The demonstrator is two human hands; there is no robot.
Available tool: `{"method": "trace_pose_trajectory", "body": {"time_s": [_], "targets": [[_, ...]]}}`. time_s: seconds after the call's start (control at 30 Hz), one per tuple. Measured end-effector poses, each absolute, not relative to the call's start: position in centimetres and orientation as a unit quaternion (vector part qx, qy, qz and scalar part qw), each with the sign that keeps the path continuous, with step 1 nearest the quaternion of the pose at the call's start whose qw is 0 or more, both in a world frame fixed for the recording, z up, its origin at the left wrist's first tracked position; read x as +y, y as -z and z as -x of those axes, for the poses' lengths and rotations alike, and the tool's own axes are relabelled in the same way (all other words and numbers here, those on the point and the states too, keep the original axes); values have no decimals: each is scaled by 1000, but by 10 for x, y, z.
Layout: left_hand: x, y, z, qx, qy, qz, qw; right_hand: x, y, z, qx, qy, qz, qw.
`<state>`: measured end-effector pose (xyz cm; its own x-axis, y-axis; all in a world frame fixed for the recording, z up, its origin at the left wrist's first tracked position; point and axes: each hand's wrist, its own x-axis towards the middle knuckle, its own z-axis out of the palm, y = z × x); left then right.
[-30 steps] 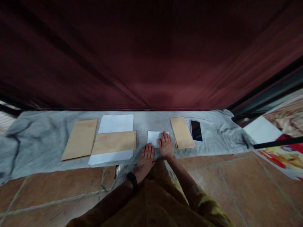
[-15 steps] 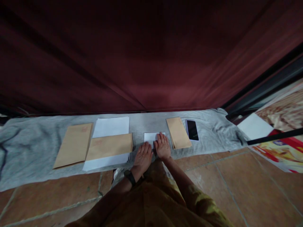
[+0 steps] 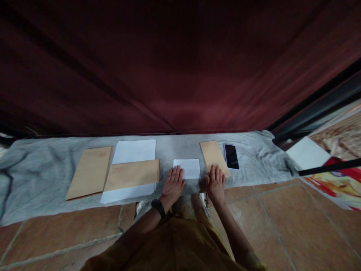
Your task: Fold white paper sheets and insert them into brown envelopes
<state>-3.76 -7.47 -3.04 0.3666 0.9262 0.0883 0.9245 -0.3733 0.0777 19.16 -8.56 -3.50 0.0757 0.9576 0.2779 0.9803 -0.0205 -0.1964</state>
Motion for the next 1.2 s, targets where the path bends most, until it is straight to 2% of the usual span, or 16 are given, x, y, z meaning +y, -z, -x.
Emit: {"method": "trace_pose_trajectory", "body": {"time_s": [0.2, 0.73, 0.97, 1.2], "targets": [[-77, 33, 34, 567, -51, -822, 6, -100, 49, -193, -690, 21, 709, 144], [-79, 38, 28, 580, -38, -814, 15, -97, 36, -180, -694, 17, 704, 152], [-79, 40, 28, 581, -42, -813, 14, -80, 33, -150, -777, -37, 588, 220], [-80, 48, 30, 584, -65, -809, 4, -65, 42, -123, -792, -65, 575, 194]]}}
